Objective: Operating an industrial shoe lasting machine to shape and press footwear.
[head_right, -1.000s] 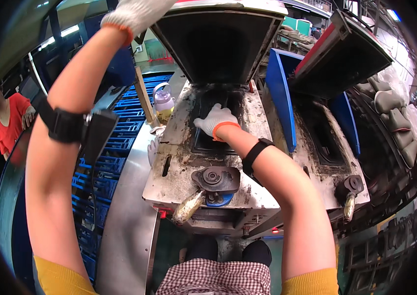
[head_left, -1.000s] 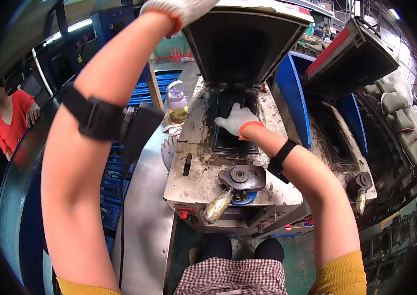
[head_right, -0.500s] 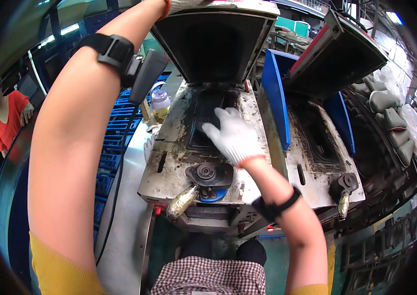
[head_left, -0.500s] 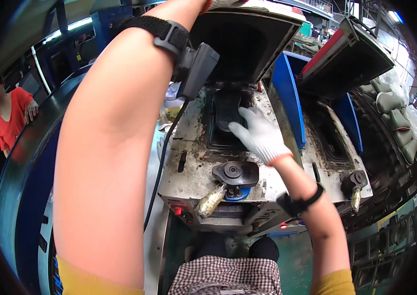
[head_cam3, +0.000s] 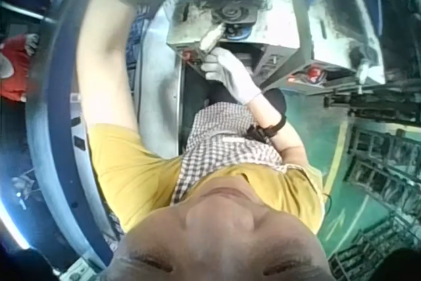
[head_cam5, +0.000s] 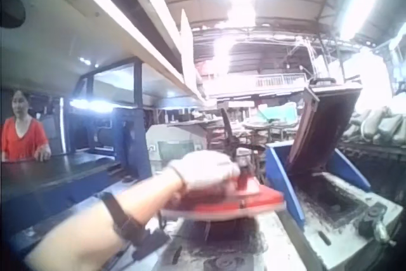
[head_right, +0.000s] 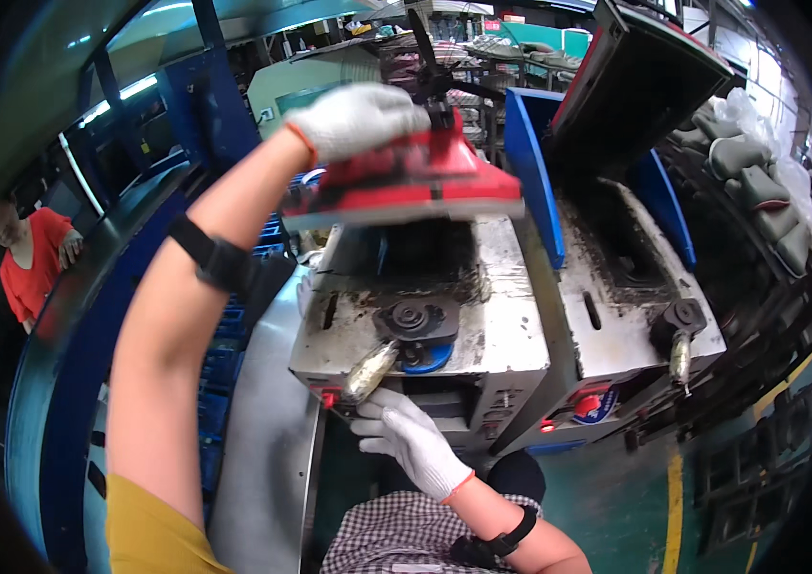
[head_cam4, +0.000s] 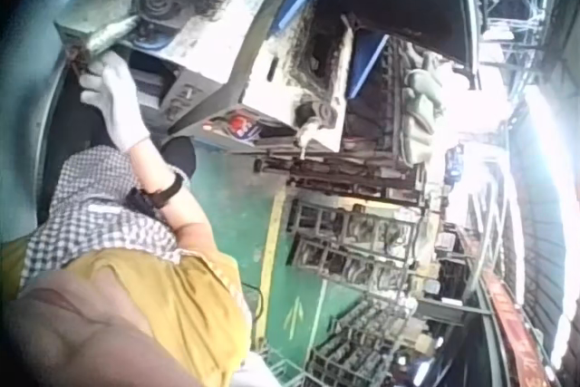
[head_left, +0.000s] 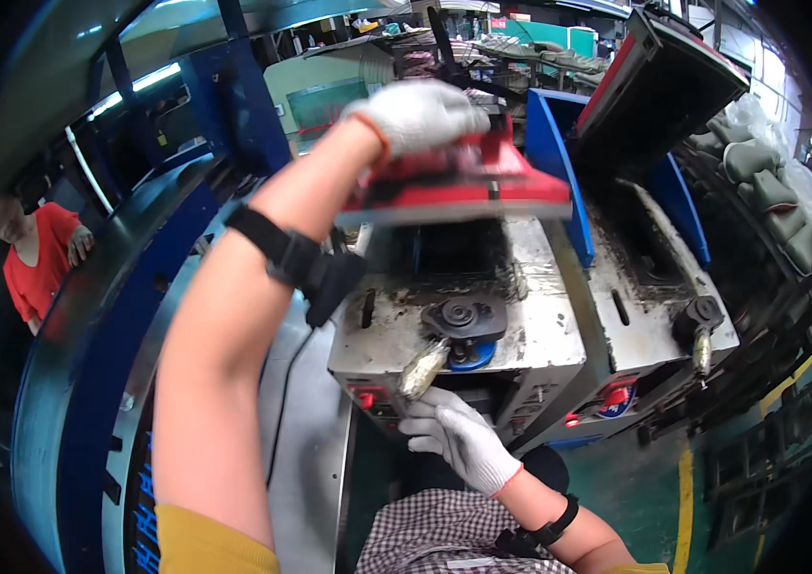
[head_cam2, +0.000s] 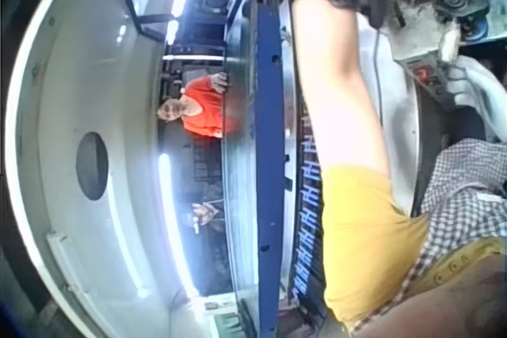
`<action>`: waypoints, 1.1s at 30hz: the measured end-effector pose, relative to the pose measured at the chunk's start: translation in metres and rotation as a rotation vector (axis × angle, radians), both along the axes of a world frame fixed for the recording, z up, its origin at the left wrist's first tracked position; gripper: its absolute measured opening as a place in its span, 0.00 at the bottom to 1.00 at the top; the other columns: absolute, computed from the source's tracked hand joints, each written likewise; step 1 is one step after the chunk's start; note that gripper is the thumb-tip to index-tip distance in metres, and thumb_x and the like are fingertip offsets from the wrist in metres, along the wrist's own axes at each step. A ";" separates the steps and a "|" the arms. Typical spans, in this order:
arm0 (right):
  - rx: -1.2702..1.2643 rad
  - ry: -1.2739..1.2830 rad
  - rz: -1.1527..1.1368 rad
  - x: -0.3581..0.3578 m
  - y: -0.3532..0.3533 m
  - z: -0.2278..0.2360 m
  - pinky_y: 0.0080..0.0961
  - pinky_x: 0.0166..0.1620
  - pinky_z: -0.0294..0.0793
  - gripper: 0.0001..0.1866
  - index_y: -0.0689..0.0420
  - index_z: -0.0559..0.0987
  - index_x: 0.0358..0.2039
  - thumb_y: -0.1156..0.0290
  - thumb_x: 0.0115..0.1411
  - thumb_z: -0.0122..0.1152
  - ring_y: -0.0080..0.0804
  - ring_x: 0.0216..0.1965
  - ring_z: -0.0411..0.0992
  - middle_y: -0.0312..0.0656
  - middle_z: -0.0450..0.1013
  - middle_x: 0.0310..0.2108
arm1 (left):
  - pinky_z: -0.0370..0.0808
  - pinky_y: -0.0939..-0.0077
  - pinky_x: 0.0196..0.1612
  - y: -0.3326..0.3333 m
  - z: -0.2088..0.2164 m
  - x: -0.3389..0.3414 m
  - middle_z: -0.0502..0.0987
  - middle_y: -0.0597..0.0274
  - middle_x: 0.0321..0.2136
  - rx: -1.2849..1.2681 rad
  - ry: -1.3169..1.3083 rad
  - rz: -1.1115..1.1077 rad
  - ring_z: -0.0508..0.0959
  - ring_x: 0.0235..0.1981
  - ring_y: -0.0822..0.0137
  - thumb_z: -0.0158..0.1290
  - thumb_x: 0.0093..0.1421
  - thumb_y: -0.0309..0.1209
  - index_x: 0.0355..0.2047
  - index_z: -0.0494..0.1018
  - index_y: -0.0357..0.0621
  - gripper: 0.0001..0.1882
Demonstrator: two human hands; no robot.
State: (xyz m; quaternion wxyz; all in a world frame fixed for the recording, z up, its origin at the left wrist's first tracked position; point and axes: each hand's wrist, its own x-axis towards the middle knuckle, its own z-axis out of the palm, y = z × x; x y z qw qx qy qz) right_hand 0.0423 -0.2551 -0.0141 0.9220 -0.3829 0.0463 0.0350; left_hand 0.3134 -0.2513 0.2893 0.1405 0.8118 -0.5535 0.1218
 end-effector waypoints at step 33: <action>-1.598 -0.398 -0.706 0.020 -0.097 0.069 0.30 0.51 0.76 0.16 0.58 0.80 0.50 0.66 0.64 0.65 0.38 0.45 0.79 0.51 0.78 0.41 | 0.77 0.52 0.38 0.016 -0.155 -0.049 0.81 0.50 0.28 -0.011 -0.025 0.067 0.82 0.34 0.46 0.52 0.66 0.50 0.34 0.80 0.51 0.18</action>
